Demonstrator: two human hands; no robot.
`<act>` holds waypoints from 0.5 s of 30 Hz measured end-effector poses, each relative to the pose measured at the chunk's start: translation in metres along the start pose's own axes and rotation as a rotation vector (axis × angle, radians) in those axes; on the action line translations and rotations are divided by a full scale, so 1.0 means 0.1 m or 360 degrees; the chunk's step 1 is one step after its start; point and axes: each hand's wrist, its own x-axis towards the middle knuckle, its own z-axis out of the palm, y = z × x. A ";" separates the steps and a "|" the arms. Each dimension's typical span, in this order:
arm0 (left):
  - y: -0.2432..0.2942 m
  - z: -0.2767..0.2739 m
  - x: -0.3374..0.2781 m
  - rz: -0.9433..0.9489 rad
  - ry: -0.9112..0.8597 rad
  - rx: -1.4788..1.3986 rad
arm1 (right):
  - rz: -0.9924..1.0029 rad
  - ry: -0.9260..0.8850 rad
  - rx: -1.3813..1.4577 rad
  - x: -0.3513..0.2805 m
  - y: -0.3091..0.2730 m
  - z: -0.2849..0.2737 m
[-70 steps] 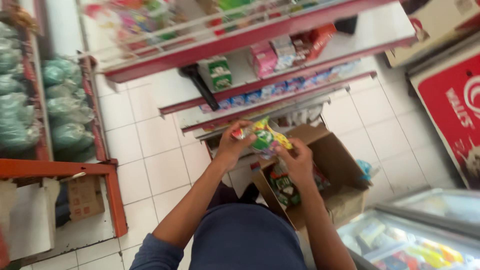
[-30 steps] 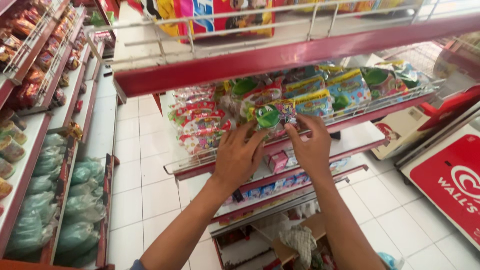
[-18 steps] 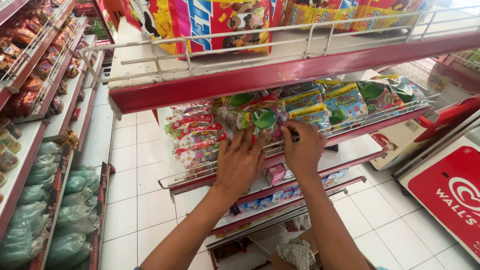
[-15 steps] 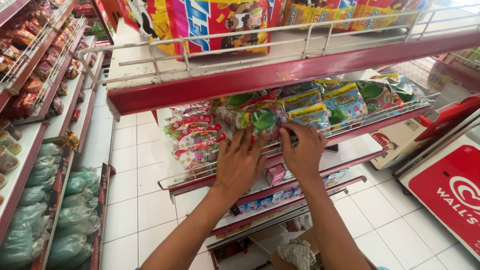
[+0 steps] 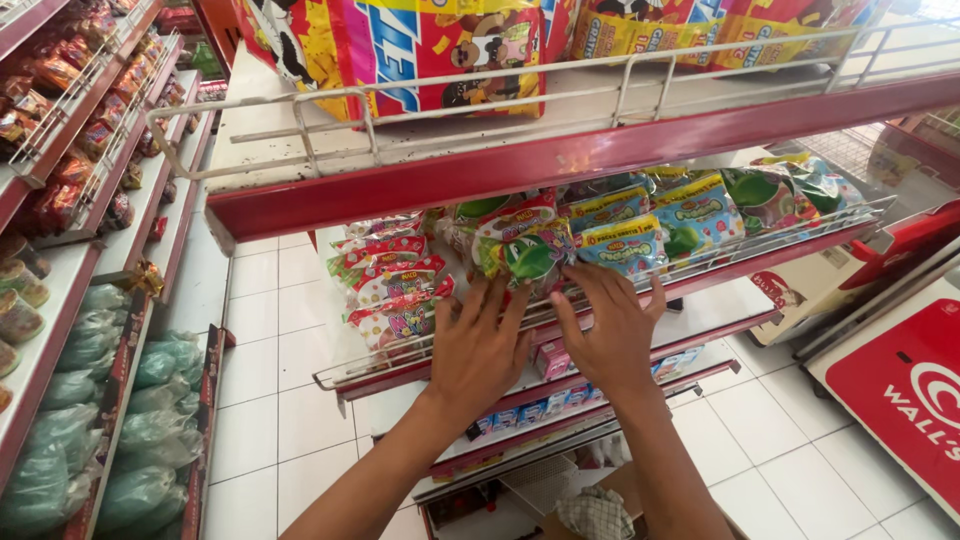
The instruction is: The person repeatedly picks packaged snacks from a cardboard box, scans them with a handheld barcode scanner, and places them on a metal shelf. The person also wipes some packages with a cloth before arranging them on the shelf.
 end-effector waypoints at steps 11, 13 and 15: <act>-0.03 -0.01 -0.02 -0.0047 0.0013 -0.0101 | 0.0005 -0.0086 0.0256 0.02 0.14 -0.03; -0.03 -0.01 -0.02 -0.0073 -0.0011 -0.0153 | 0.0005 -0.0095 0.0228 0.03 0.10 -0.01; 0.00 0.02 -0.01 -0.0082 -0.0009 -0.0085 | -0.0006 -0.0081 0.0190 0.04 0.07 -0.01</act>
